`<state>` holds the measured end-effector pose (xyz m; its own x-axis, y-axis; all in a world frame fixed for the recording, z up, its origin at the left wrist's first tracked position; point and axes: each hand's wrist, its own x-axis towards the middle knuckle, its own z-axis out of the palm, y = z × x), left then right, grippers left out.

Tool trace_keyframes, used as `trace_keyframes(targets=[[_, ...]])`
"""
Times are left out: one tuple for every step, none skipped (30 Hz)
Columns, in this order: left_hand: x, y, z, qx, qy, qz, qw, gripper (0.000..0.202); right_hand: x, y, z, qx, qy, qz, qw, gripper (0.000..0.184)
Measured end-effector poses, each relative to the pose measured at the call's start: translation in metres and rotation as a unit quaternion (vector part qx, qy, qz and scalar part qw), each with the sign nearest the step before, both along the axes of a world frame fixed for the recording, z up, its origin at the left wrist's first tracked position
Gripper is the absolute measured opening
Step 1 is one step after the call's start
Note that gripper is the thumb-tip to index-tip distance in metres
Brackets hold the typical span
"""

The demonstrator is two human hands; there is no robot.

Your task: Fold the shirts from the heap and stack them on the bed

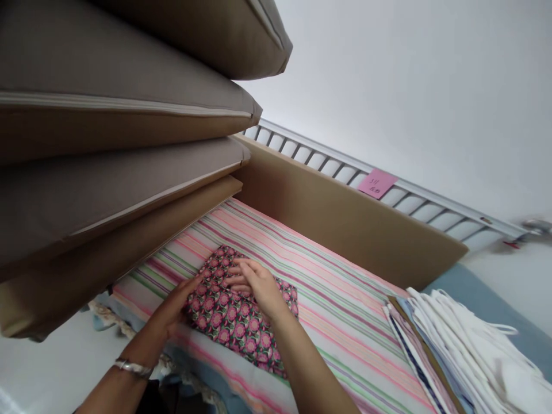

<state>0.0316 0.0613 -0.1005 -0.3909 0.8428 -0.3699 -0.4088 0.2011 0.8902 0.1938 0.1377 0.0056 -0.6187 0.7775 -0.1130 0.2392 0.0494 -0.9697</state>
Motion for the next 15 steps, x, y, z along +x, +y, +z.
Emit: trace_keyframes(targets=[[-0.002,0.001,-0.005,-0.01,0.05,-0.004,0.999,0.056,0.018,0.005,-0.008,0.048,-0.029,-0.038,0.998,0.047],[-0.003,0.002,-0.011,-0.019,0.107,-0.007,0.994,0.052,0.037,0.011,-0.018,0.106,-0.068,-0.081,0.989,0.045],[-0.005,0.003,-0.016,-0.027,0.163,-0.007,0.986,0.045,0.057,0.017,-0.029,0.164,-0.109,-0.125,0.972,0.043],[-0.006,0.005,-0.02,-0.036,0.21,-0.006,0.977,0.036,0.077,0.021,-0.04,0.215,-0.148,-0.166,0.951,0.042],[-0.008,0.006,-0.023,-0.044,0.246,-0.006,0.968,0.027,0.096,0.023,-0.05,0.253,-0.186,-0.203,0.928,0.043],[-0.009,0.007,-0.026,-0.051,0.274,-0.009,0.96,0.02,0.114,0.024,-0.061,0.278,-0.221,-0.234,0.905,0.044],[-0.01,0.008,-0.028,-0.06,0.301,-0.012,0.952,0.018,0.13,0.021,-0.071,0.298,-0.252,-0.254,0.885,0.046],[-0.012,0.008,-0.029,-0.072,0.331,-0.015,0.941,0.02,0.143,0.017,-0.082,0.319,-0.281,-0.257,0.868,0.048],[-0.013,0.009,-0.03,-0.084,0.363,-0.021,0.928,0.023,0.153,0.01,-0.093,0.34,-0.309,-0.243,0.854,0.05],[-0.014,0.01,-0.031,-0.096,0.395,-0.028,0.913,0.025,0.161,0.003,-0.105,0.357,-0.333,-0.217,0.845,0.051],[-0.015,0.011,-0.032,-0.109,0.428,-0.037,0.896,0.026,0.165,-0.004,-0.116,0.369,-0.353,-0.184,0.84,0.051],[-0.016,0.012,-0.034,-0.122,0.459,-0.047,0.879,0.026,0.167,-0.011,-0.126,0.373,-0.369,-0.153,0.837,0.051],[-0.016,0.013,-0.036,-0.136,0.481,-0.057,0.864,0.027,0.168,-0.016,-0.135,0.37,-0.384,-0.133,0.835,0.05],[-0.017,0.014,-0.037,-0.146,0.495,-0.067,0.854,0.028,0.168,-0.02,-0.142,0.364,-0.396,-0.124,0.834,0.05],[-0.017,0.015,-0.039,-0.155,0.502,-0.074,0.848,0.029,0.168,-0.022,-0.146,0.357,-0.403,-0.12,0.834,0.05]])
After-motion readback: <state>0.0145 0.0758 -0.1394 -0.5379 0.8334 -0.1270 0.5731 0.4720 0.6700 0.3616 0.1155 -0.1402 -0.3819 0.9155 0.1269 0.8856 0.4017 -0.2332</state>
